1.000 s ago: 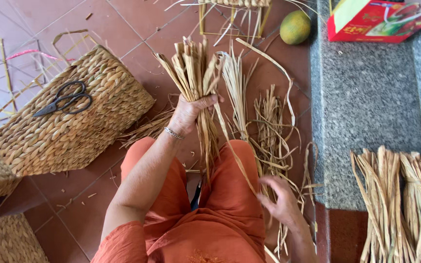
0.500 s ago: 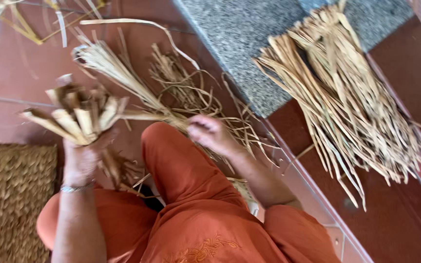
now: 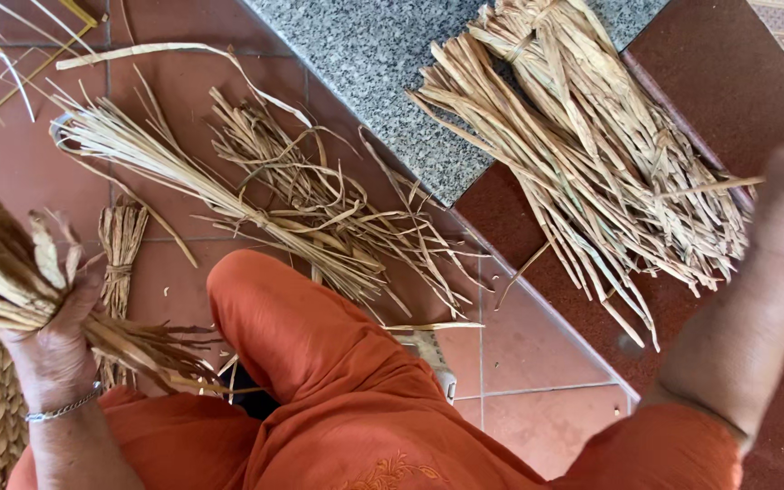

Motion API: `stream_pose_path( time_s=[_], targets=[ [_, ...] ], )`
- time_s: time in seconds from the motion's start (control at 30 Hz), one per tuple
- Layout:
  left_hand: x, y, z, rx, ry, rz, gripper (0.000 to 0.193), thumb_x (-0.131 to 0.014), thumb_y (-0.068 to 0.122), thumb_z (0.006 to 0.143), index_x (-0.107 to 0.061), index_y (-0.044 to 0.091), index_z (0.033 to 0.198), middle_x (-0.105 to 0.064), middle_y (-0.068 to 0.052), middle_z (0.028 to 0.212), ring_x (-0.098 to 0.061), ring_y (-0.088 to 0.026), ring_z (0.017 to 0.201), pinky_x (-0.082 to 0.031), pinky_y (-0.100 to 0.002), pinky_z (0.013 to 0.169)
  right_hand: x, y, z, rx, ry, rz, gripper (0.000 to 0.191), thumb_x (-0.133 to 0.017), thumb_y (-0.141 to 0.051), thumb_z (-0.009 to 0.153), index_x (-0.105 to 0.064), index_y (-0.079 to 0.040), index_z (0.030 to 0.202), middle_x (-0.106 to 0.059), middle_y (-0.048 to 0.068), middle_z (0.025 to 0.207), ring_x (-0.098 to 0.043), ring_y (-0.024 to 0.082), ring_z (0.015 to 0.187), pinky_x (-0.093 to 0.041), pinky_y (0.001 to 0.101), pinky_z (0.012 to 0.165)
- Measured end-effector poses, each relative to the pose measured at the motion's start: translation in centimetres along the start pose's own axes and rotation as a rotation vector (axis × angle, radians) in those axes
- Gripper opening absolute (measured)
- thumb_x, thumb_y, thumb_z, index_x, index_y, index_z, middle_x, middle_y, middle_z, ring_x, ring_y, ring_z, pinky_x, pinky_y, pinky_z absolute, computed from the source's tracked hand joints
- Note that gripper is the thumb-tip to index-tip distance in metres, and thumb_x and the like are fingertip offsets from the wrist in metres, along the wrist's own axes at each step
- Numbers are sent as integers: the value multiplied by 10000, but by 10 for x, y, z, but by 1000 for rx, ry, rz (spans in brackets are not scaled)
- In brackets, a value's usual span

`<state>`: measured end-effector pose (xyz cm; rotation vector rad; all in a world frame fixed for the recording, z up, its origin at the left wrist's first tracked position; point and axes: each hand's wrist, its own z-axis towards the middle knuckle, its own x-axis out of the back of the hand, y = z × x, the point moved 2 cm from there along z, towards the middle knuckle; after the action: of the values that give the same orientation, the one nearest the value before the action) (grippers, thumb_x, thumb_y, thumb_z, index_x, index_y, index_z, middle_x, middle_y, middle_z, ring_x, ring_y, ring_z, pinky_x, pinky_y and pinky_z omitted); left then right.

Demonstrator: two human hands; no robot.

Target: The person sits on the floor and first trims the edge of a woven water hyacinth basket with scissors. They then gather dried water hyacinth stalks, align them into bundles, wrap tying strips around each bundle, and set the finished bundles aside with others on the floor.

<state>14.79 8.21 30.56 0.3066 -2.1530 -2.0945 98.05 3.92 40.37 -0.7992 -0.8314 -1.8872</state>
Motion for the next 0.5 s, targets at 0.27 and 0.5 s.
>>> stream_pose_path(
  time_s=[0.27,0.5],
  targets=[
    [32,-25,-14,4,68,-14,285,-716,-164,996,-611,11,1195,-687,-85,1095,-651,-137,868,-554,-248,774,-196,-195,11,-242,-288,991,313,-552,-47,990,-769,-242,1106,-768,-28,1038,-677,97,795,-506,412,508],
    [61,-17,-27,44,178,65,246,-703,-149,1038,-616,-5,1217,-702,-105,1160,-669,-150,921,-560,-258,802,-269,-233,-43,-451,-286,611,89,-745,-132,924,-788,-210,923,-765,34,846,-667,105,633,-531,274,521]
  ],
)
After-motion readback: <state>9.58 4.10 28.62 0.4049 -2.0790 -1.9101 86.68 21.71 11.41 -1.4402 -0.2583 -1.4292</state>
